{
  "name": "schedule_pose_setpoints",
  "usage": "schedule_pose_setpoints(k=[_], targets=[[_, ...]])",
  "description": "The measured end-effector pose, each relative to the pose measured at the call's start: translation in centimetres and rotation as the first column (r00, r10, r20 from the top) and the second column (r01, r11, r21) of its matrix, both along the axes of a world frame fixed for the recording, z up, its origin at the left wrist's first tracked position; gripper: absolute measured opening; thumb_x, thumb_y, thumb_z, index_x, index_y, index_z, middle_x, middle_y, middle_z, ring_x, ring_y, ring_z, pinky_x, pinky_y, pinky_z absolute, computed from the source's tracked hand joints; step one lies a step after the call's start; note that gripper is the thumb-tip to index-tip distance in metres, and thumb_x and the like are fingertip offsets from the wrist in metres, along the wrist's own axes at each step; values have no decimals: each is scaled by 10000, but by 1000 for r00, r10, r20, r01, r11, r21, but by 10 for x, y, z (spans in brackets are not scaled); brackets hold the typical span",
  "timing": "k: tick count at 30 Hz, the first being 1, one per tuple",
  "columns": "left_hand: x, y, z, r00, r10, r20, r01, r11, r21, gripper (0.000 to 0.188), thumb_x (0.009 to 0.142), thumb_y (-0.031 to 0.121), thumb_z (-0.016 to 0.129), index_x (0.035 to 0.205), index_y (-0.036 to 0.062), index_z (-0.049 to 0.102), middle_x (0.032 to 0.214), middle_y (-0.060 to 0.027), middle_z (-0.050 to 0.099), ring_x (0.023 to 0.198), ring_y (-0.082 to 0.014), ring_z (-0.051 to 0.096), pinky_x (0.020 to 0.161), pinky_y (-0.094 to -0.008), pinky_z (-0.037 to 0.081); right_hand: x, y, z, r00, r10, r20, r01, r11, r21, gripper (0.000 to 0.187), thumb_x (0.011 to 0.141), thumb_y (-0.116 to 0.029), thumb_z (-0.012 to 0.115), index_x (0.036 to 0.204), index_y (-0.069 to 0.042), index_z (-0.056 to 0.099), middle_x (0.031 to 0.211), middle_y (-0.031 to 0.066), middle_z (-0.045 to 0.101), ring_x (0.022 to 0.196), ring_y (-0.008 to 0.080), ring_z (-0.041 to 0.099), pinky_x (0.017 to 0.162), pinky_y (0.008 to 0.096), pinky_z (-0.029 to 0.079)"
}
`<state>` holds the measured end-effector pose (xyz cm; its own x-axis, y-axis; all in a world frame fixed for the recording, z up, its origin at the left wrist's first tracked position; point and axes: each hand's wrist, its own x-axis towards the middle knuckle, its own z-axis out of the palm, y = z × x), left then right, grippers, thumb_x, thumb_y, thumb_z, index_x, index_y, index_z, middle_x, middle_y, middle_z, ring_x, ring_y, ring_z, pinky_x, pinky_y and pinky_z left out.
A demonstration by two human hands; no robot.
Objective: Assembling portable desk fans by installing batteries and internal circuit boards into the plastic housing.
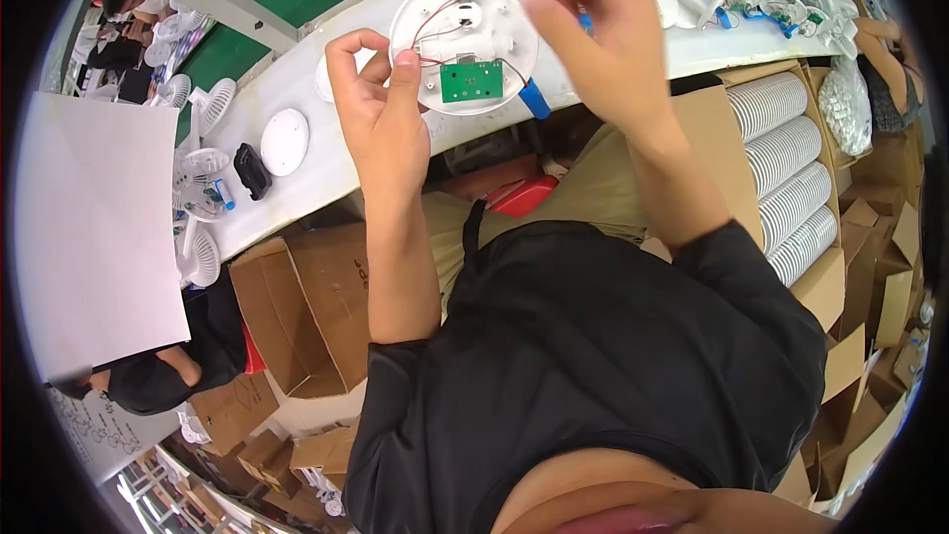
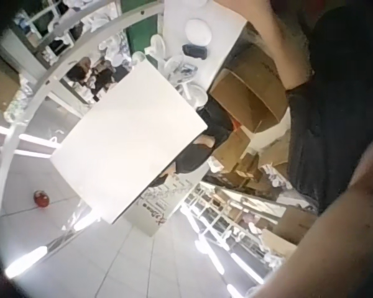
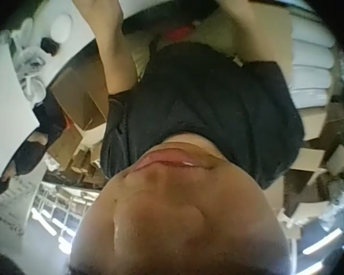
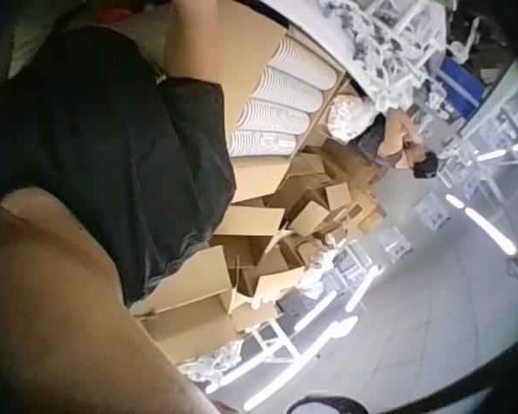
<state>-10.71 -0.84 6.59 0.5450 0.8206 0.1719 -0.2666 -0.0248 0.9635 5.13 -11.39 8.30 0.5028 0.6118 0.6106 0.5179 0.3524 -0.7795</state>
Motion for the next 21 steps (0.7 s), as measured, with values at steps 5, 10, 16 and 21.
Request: schedule_pose_setpoints(k=[5,10,16,21], targets=[[9,-13,-3,984,138,114,-131,989,-67,248,951,-16,532,1137,103,417,917,-104,585,730,-119,546,571,-194,423,-39,-67,-62,489,297,-820,-674,725,-139,130,916,-85,594,1034,-50,637,818,28,611,682,88,527,617,192,409],[18,-25,-7,966,224,132,-213,973,-93,257,955,-25,509,1151,104,405,960,-115,564,792,-131,551,614,-206,451,-42,-29,-99,-31,476,-879,-427,789,442,389,1012,-193,535,1368,-51,475,1230,97,569,920,141,579,749,250,461],[30,-41,-18,967,236,94,-234,972,-32,248,938,-29,496,1137,71,388,1007,-154,571,779,-127,534,666,-235,443,-9,-2,-73,126,542,-831,-114,840,531,389,1006,-177,539,1371,-52,485,1257,99,572,968,176,571,829,270,444],[29,-41,-15,973,221,71,-220,975,-18,246,933,-33,500,1130,70,397,968,-145,589,752,-116,523,670,-231,435,8,-7,-53,775,309,-550,-154,938,311,312,975,-114,550,1282,-65,580,1194,92,604,967,175,562,844,250,428]])
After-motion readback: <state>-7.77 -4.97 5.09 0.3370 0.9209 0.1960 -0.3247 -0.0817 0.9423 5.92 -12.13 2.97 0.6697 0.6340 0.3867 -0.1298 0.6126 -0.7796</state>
